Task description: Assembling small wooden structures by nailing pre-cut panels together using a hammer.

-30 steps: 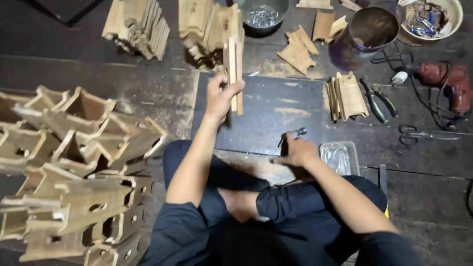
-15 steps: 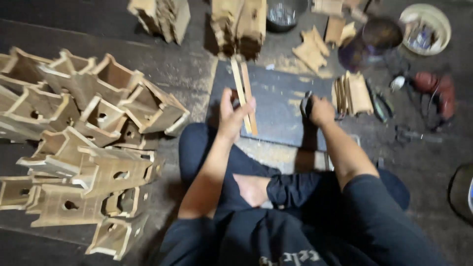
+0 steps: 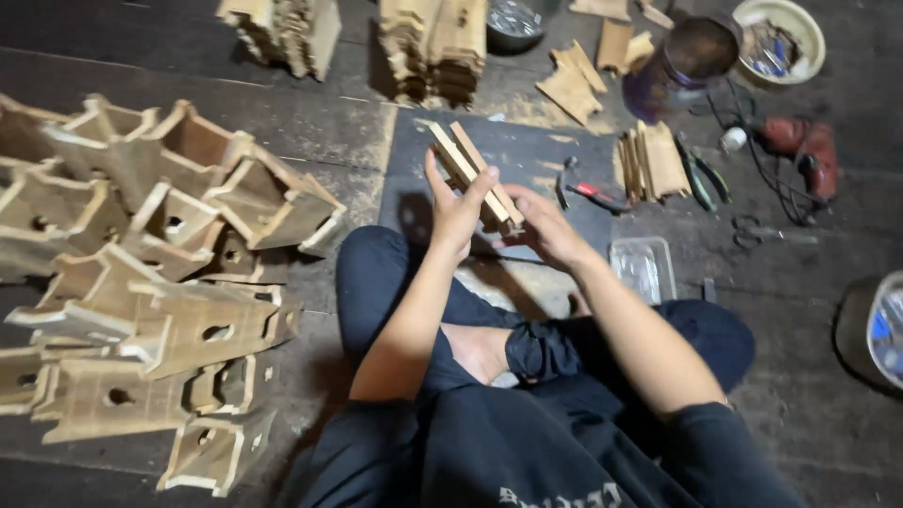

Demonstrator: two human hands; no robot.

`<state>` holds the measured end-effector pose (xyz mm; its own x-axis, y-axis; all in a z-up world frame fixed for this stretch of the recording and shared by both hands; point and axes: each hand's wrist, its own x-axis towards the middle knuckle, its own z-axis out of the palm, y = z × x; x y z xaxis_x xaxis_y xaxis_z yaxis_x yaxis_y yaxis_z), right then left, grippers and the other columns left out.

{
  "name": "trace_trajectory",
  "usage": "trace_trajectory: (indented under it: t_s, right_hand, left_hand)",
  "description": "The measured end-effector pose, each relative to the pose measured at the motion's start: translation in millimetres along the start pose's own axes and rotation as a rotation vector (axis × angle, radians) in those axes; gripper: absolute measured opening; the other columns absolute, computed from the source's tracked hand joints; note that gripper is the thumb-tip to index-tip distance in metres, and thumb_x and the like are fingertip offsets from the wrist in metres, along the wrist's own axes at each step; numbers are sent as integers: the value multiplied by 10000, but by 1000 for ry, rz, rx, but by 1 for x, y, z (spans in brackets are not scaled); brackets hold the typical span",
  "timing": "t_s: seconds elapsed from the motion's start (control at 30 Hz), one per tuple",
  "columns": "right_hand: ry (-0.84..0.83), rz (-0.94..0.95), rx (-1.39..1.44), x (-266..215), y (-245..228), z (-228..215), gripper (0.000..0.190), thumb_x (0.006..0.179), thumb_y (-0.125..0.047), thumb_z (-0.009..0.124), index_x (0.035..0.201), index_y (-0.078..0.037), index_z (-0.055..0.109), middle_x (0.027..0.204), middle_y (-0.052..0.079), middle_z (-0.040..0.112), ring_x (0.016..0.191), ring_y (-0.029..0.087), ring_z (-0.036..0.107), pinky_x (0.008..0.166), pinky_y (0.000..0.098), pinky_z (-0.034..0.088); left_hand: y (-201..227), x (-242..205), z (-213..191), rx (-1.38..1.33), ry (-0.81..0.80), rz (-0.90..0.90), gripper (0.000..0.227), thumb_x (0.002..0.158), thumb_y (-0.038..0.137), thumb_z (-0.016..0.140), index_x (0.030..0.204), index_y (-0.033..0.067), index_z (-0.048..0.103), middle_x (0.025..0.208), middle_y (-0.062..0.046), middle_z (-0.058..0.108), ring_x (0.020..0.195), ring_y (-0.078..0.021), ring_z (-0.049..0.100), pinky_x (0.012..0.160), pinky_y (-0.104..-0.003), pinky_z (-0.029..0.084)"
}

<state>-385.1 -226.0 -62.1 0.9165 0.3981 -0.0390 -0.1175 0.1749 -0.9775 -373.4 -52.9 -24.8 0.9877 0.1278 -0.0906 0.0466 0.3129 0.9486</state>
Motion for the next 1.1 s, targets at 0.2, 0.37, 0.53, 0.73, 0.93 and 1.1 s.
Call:
trace_trajectory:
  t_s: [0.2,0.37,0.53,0.73,0.93,1.1]
  right_hand:
    - [162,-318,-138,-12,28,-16,603,1005,-188,721,1537,7,513,846,149,603,694,241,693,552,402,580]
    - [473,-169,274,2,47,-48,409,955,-72,692,1281,116,532,697,170,570,491,281,607,338,431,498]
    - [334,40,388,1,58,-78,204,941,-100,680,1008,87,633,767,326,691,513,408,722,262,341,520]
    - [291,230,299,29,33,-109,312,1034,-381,683,1058,-82,598,868,220,699,626,421,758,377,374,621]
    - [869,103,-798,44,48,-270,485,997,-450,761,1330,-102,701,1237,218,712,1186,465,667,902,594,567]
    - [984,576,-1199,33,38,-312,702,941,-545,809,1470,-134,598,1407,176,494,1347,451,456,988,682,493]
  left_hand:
    - [-21,-1,32,177,-48,12,1270,844,456,904,1681,128,7,1597,-483,212,1463,-631,350,1157,-697,377]
    - [-37,16,17,521,-106,339,994,890,325,826,1676,128,251,1669,-368,128,1557,-560,195,1269,-703,136]
    - [-28,53,6,1431,-641,829,1102,690,207,956,1657,156,429,1750,-295,60,1581,-566,-44,1213,-761,-25]
    - [-51,129,12,1546,-863,866,1085,498,422,993,1442,74,588,1414,-192,625,1335,-390,585,1101,-566,433]
    - [-122,220,-20,1618,-624,512,1199,561,506,963,1598,169,466,1415,-154,634,1259,-391,637,971,-514,468]
    - [-156,243,-20,1543,-516,361,1196,655,574,929,1623,94,417,1466,-209,567,1295,-434,566,994,-546,443]
